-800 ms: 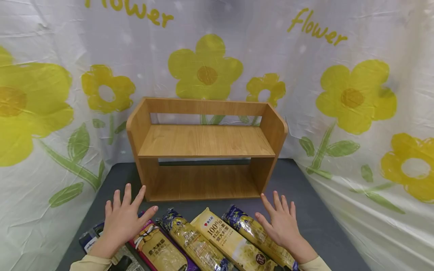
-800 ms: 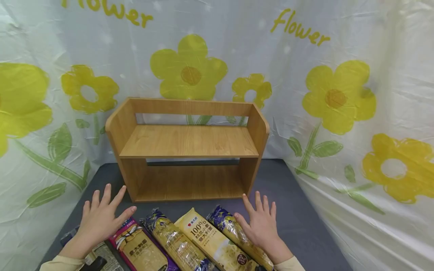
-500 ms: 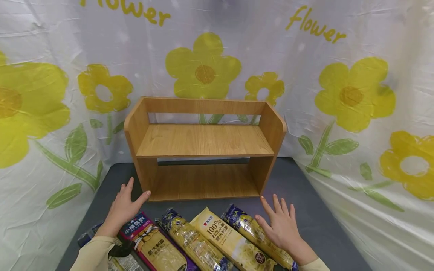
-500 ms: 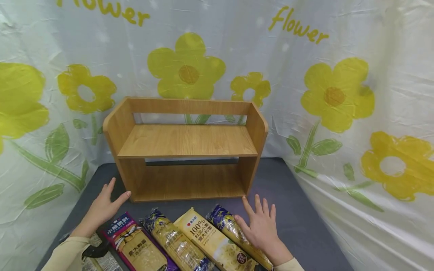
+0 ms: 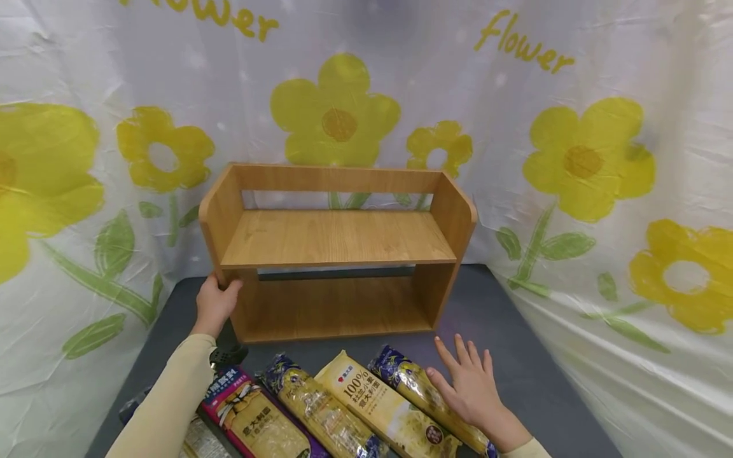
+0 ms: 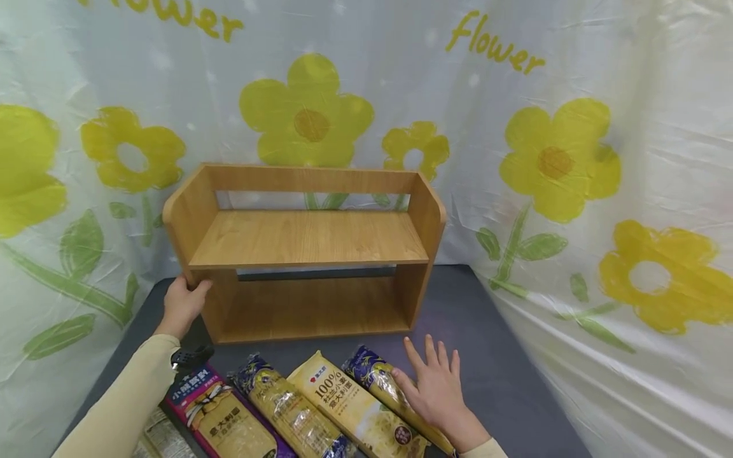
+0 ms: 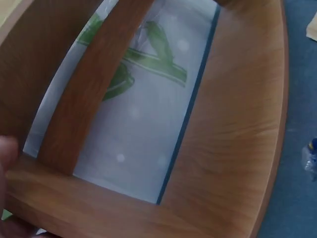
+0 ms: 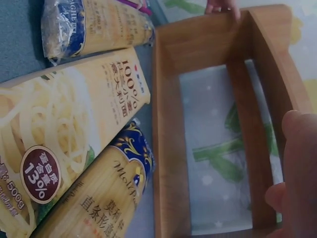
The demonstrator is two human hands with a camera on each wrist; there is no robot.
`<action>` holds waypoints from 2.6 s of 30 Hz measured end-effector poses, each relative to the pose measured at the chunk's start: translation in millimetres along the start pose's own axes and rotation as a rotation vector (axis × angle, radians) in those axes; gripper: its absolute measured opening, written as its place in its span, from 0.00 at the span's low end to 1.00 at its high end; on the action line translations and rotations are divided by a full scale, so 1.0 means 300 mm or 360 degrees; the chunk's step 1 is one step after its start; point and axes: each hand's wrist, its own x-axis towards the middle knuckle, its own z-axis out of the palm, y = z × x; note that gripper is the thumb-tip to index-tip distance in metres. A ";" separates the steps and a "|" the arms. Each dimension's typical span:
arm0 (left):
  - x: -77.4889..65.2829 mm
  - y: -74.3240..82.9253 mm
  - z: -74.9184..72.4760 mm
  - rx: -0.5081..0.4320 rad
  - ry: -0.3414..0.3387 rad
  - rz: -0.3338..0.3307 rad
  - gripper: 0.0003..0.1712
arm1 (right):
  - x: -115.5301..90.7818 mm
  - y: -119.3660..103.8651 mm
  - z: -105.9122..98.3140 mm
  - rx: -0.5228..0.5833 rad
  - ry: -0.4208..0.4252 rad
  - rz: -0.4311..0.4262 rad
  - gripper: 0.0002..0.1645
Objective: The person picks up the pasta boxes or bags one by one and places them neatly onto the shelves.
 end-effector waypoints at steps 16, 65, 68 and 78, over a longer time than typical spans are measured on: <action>0.005 -0.014 -0.006 0.0077 0.0062 0.0088 0.29 | 0.010 0.017 -0.009 0.0054 -0.0030 -0.0014 0.40; 0.003 -0.028 0.016 0.0104 0.0105 0.0152 0.27 | -0.010 0.280 0.149 0.0219 -0.0340 -0.1051 0.48; 0.001 -0.031 0.018 0.0097 0.0122 0.0164 0.26 | -0.006 0.273 0.137 0.0238 -0.0403 -0.1048 0.47; 0.001 -0.032 0.022 0.0103 0.0147 0.0165 0.26 | -0.001 0.269 0.117 0.0257 -0.0568 -0.0853 0.50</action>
